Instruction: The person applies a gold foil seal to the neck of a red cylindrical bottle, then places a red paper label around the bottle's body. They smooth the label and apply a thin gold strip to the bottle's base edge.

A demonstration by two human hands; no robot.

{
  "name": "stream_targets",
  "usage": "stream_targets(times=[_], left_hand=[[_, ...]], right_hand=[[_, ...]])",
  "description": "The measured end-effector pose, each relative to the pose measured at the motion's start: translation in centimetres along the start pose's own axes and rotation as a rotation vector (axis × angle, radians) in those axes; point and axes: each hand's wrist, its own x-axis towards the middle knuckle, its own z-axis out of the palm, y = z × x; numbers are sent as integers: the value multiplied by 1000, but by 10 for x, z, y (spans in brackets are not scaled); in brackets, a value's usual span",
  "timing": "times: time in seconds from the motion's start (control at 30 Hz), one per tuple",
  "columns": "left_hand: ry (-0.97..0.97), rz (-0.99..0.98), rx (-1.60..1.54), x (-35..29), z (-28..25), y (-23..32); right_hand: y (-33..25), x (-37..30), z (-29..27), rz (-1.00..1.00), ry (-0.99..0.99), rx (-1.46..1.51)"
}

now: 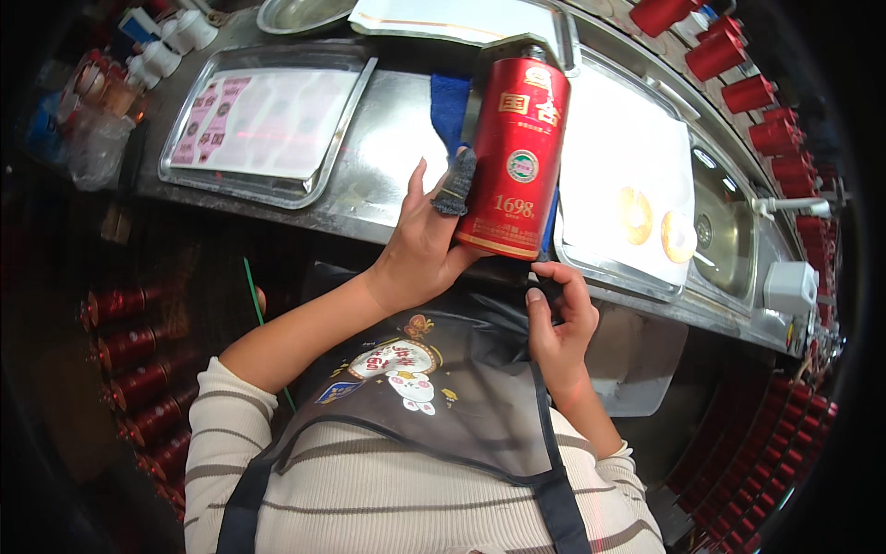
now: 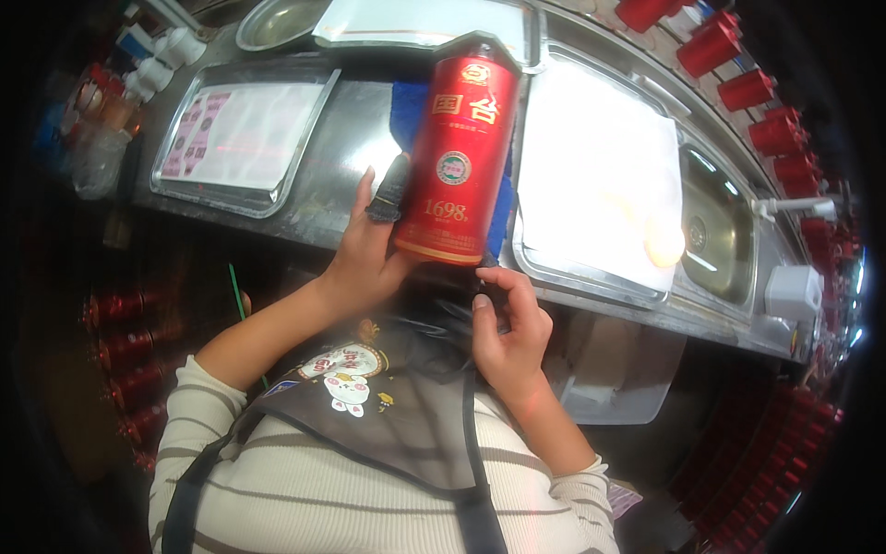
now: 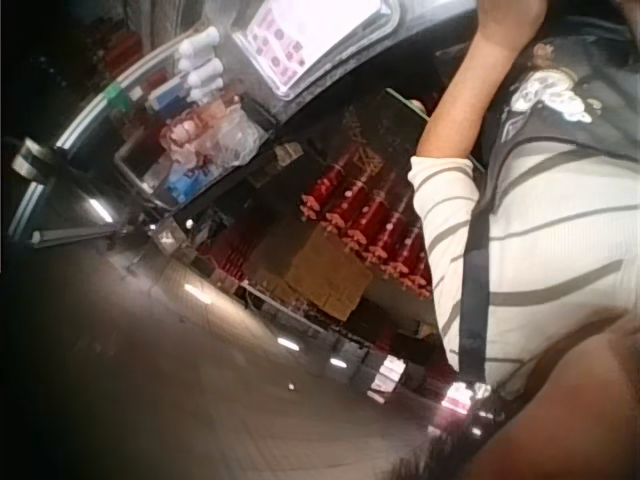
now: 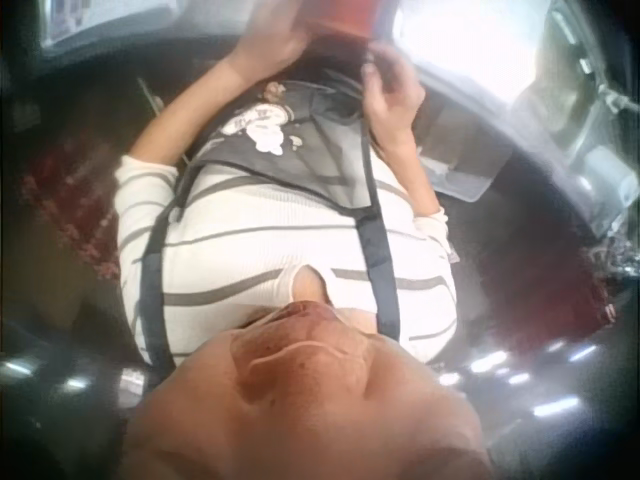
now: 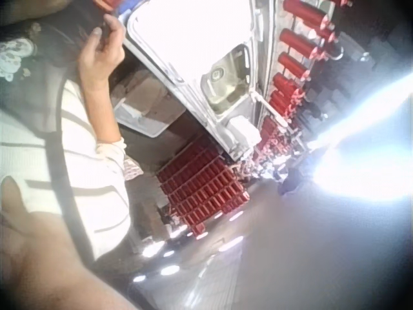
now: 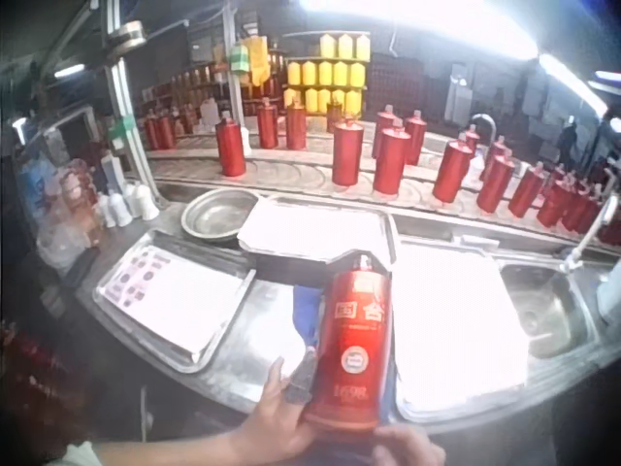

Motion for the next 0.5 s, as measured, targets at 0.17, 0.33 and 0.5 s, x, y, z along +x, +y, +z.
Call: stream_targets(times=[0.17,0.33,0.5], left_hand=[[-86,4,20,-11,-10,10],[-32,-19,55,-22,-8,15],[-16,-15,16,-16,-34,4]], right_hand=[[-17,-7,10,-184,80,-28],[-22,14,9,-483,-11,-302],[-44,39,26,-605,-203,-433]])
